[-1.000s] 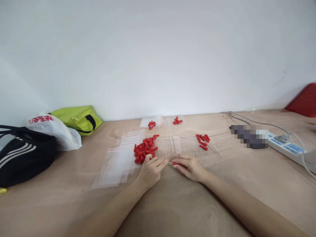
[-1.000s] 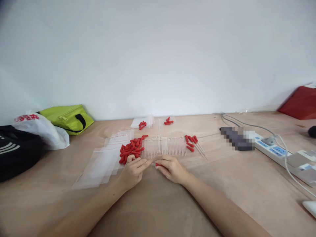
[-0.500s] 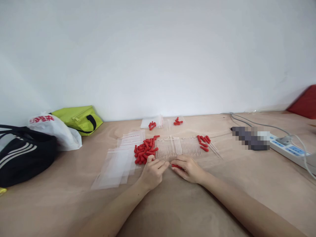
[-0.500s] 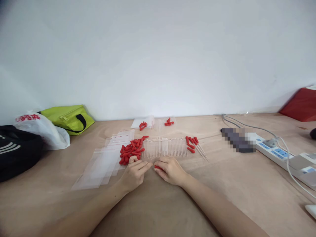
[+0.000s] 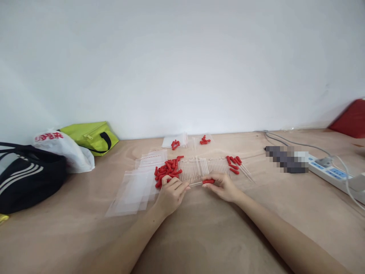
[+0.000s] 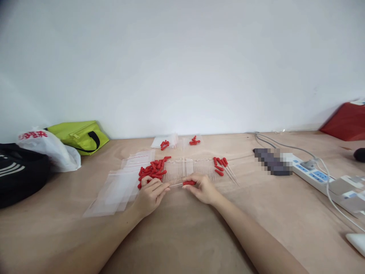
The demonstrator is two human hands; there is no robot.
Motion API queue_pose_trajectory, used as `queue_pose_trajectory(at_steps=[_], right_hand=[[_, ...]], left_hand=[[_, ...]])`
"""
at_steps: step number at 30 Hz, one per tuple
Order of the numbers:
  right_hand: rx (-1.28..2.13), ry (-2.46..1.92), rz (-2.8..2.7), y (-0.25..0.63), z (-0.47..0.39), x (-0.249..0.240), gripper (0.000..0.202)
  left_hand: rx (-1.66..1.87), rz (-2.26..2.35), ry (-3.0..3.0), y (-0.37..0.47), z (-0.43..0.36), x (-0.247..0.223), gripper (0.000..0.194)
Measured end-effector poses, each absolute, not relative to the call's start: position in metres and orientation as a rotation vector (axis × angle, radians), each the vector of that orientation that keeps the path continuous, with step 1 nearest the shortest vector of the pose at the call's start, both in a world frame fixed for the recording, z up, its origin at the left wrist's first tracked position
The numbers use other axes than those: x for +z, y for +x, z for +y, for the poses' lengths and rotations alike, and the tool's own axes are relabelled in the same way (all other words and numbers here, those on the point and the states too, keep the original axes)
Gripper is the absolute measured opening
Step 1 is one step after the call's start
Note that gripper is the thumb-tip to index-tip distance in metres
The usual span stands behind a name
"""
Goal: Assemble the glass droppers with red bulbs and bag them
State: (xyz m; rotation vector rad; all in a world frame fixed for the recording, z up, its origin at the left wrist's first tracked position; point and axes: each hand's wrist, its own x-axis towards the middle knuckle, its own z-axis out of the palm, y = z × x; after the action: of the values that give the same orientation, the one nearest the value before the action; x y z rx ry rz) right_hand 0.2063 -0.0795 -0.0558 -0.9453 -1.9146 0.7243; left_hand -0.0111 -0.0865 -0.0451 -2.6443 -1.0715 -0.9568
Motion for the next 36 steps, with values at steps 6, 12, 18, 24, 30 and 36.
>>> queue_pose_trajectory(at_steps=[6, 12, 18, 24, 30, 36], right_hand=[[1.266, -0.873, -1.411, 0.19, -0.082, -0.058, 0.03], [1.263, -0.892, -1.333, 0.171, -0.086, -0.057, 0.031], [0.639, -1.37, -1.576, 0.237, -0.052, -0.032, 0.038], [0.175, -2.018, -1.574, 0.308, -0.037, -0.038, 0.028], [0.129, -2.062, -1.619, 0.316, -0.036, -0.058, 0.029], [0.122, -2.108, -1.626, 0.318, -0.034, -0.055, 0.029]], left_hand=[[-1.081, -1.378, -2.825, 0.003, -0.095, -0.037, 0.032], [-1.03, -1.428, -2.923, 0.01, -0.099, -0.036, 0.035], [-1.081, -1.477, -2.784, 0.0, -0.094, -0.045, 0.016], [-1.041, -1.329, -2.723, 0.001, -0.094, -0.044, 0.015], [-1.025, -1.291, -2.743, 0.002, -0.095, -0.042, 0.015], [-1.006, -1.305, -2.766, 0.001, -0.095, -0.041, 0.014]])
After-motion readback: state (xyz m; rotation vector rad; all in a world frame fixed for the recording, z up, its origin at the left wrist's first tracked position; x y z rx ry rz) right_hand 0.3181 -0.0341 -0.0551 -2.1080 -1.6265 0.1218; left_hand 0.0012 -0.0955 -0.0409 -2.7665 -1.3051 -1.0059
